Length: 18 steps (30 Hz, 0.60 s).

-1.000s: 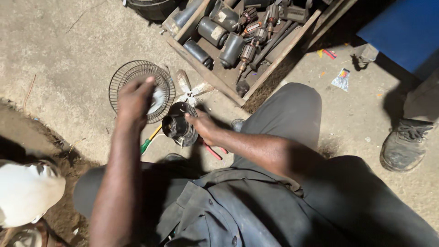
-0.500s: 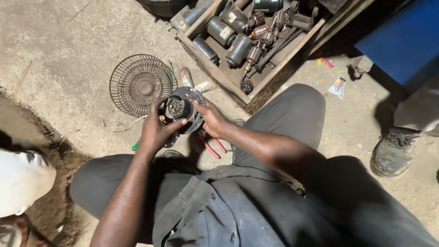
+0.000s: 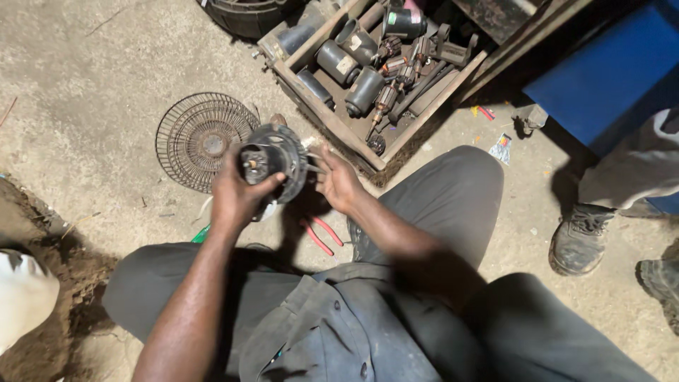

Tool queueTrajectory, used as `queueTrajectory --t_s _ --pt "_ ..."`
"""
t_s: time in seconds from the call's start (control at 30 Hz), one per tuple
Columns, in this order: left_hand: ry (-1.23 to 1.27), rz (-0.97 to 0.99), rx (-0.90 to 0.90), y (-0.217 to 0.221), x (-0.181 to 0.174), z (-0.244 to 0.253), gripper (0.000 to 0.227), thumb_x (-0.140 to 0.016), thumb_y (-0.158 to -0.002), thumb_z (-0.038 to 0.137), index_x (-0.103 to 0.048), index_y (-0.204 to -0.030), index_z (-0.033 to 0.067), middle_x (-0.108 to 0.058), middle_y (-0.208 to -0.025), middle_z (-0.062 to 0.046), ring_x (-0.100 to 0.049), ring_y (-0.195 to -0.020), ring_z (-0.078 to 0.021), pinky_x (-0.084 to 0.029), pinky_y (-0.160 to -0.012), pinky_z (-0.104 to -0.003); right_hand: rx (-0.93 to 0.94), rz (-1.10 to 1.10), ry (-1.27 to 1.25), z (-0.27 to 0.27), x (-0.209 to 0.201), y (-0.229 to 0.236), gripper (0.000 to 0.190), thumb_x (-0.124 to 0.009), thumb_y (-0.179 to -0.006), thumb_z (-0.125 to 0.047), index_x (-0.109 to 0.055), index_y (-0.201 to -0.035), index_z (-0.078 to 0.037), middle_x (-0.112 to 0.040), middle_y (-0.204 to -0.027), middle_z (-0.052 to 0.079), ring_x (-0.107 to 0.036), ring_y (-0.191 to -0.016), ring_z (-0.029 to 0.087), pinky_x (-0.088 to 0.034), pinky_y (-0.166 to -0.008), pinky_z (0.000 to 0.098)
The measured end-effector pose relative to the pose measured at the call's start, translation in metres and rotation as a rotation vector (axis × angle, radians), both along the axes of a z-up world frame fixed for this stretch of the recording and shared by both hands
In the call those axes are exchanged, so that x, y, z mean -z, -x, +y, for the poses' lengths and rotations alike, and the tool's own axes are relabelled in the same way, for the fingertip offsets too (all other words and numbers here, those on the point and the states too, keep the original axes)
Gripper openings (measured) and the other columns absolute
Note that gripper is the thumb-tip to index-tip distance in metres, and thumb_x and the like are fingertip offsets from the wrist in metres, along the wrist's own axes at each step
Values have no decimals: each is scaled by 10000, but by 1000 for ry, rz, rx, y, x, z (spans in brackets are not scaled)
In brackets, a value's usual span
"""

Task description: The person disassembles a fan motor housing, removes the internal rotor, and replaces the capacitor with a new one from a nearby crate. The person then reassembles the motor housing and secures the components.

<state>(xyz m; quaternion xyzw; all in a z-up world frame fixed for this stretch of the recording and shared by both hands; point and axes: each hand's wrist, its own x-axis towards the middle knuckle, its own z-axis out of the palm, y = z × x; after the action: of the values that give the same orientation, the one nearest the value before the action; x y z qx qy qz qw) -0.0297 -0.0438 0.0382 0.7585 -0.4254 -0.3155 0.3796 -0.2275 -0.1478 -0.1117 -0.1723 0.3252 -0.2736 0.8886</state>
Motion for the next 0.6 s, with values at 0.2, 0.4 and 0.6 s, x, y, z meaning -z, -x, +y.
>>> queueTrajectory --t_s 0.2,0.4,0.6 --pt "76 -31 -119 -23 -5 3 927 -955 -719 233 -458 -1442 -66 -662 -1299 -244 -670 -1194 -299 -532 -1027 -388 402 -98 -372 -39 70 16 340 -560 -1033 -72 -558 -1343 68 -675 -1193 141 -666 -1060 229 -594 -844 319" --pt "90 -30 -187 -27 -9 7 845 -944 -752 213 -496 -1412 -67 -686 -1275 -222 -684 -1158 -273 -548 -1001 -376 302 -384 -317 -51 38 29 460 -552 -937 29 -531 -1390 110 -631 -1372 197 -646 -1253 284 -606 -803 290" --pt "91 5 -294 -38 -21 -7 773 -918 -754 198 -536 -1378 -50 -696 -1251 -198 -686 -1113 -257 -564 -946 -369 353 -337 -266 -81 -4 59 569 -526 -873 65 -431 -1434 100 -576 -1446 256 -639 -1286 314 -616 -727 260"
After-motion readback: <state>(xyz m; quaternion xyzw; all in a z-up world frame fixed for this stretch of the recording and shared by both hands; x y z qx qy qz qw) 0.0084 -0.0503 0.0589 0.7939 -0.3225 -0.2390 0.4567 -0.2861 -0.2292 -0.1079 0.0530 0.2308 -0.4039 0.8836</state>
